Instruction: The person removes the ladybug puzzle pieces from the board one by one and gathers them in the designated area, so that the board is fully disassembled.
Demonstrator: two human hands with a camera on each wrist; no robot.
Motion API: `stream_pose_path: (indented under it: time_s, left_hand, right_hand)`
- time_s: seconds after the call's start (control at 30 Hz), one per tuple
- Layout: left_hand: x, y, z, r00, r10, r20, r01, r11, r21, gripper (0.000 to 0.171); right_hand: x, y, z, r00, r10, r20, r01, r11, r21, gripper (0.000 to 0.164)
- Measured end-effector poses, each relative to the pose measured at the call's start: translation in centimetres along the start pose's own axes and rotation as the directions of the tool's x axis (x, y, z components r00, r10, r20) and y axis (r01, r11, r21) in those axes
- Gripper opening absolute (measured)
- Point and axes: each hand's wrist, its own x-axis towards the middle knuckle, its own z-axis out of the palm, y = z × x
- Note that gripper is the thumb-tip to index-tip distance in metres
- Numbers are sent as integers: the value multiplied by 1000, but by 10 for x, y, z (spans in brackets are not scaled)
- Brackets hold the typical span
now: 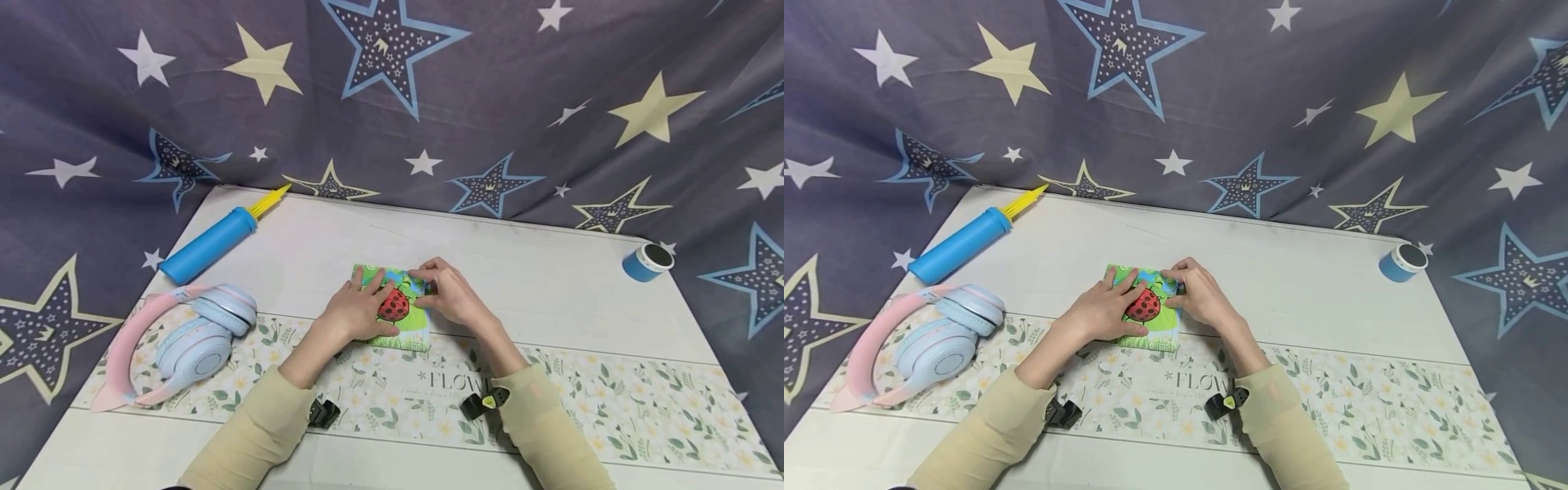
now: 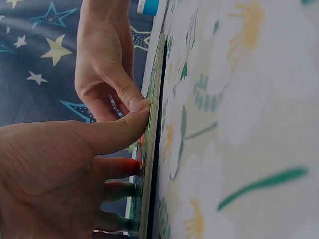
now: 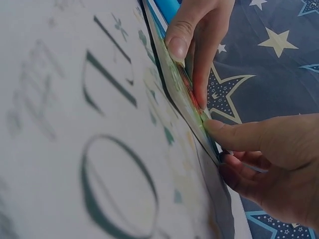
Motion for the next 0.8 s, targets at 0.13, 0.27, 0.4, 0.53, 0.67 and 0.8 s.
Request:
stream_pose_path:
  time_s: [0.13,0.27,0.4,0.53,0.67,0.8]
  left_hand:
    - [0,0,-1,1000,-2,3,2,1000,-1,92]
    - [-1,1,-1,1000,-4,8,4,1000,-4,92]
    - [-1,1,-1,1000,-2,9,2,1000,-6,92]
    - [-1,1,-1,1000,1,6,-1,1000,-10,92]
    - [-1,0,-1,1000,3,2,-3,1000,-18,92]
    - [-1,0,-1,1000,4,3,-4,1000,-23,92]
  right_hand:
    - [0,0,-1,1000,4,-3,-4,1000,13,55]
    - [0,1,-2,1000,10,-5,-10,1000,24,55]
    - [-1,4,-4,1000,17,-14,-16,999,52,57]
    - [-2,10,-8,999,7,-49,-2,996,91,59]
    - [-5,17,-12,996,-4,-89,17,989,145,59]
    - [-7,25,-17,993,-11,-117,34,981,191,59]
